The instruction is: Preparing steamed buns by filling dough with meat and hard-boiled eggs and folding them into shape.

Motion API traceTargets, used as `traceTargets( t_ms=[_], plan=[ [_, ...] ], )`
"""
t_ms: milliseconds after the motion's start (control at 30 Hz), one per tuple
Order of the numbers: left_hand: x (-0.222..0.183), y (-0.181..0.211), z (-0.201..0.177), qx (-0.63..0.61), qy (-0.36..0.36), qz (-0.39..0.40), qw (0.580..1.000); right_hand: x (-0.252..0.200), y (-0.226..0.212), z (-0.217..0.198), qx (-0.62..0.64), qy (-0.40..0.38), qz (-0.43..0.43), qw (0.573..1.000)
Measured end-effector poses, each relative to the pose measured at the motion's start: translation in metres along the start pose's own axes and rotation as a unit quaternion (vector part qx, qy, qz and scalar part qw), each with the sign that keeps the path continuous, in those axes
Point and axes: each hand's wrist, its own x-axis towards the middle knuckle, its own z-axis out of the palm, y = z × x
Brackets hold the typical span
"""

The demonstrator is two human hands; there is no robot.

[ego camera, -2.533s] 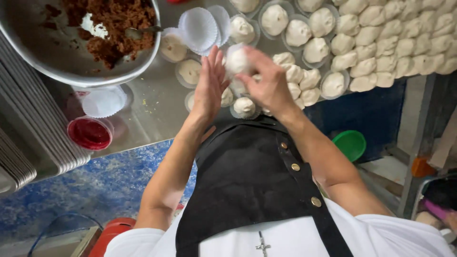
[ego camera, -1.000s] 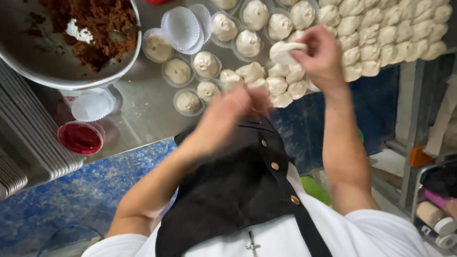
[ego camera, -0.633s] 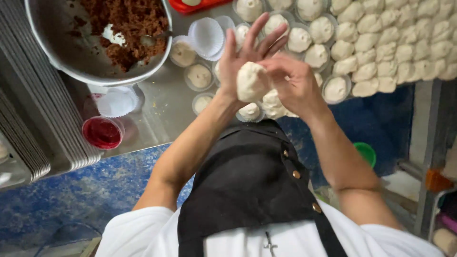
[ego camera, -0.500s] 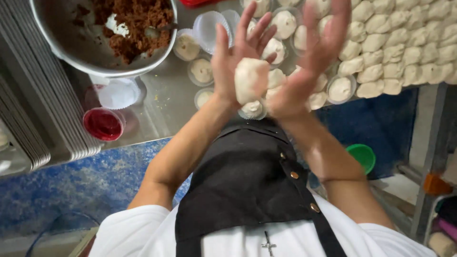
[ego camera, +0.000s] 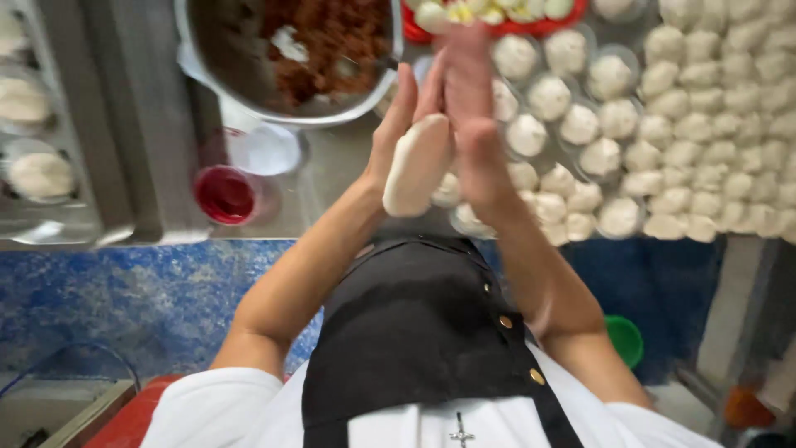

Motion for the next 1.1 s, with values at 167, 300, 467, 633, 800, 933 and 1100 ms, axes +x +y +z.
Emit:
traceTargets(
  t_ms=[167,300,467,633,800,933,1100],
  plan=[
    [0.009,0.038,-0.070,-0.016,0.007,-0.412,0.911,-0.021,-0.017,0.020,0.119,-0.063,0.138,0.981],
    [0.027,0.084,-0.143,-0.104,0.140,-0.353,0.919,-0.002,-0.052,0.056,0.166,-0.064,0.189,0.966],
    [0.070,0.225,-0.138,0.348,-0.364,-0.544,0.671,0.054,-0.021,0.105,-0.028,-0.130,0.061,0.989],
    [0.029,0.192,-0.225,0.408,-0.348,-0.357,0.765,0.099,0.088,0.137,-0.420,-0.116,-0.032,0.900],
    [0.019,0.183,-0.241,0.356,-0.317,-0.261,0.839,0.102,0.134,0.152,-0.633,-0.243,-0.013,0.735],
    [0.017,0.147,-0.254,0.251,-0.290,-0.356,0.852,0.106,0.109,0.155,-0.541,-0.281,0.079,0.789],
    [0.014,0.055,-0.261,0.218,-0.227,-0.390,0.866,0.114,0.120,0.184,-0.557,-0.225,0.017,0.799]
  ],
)
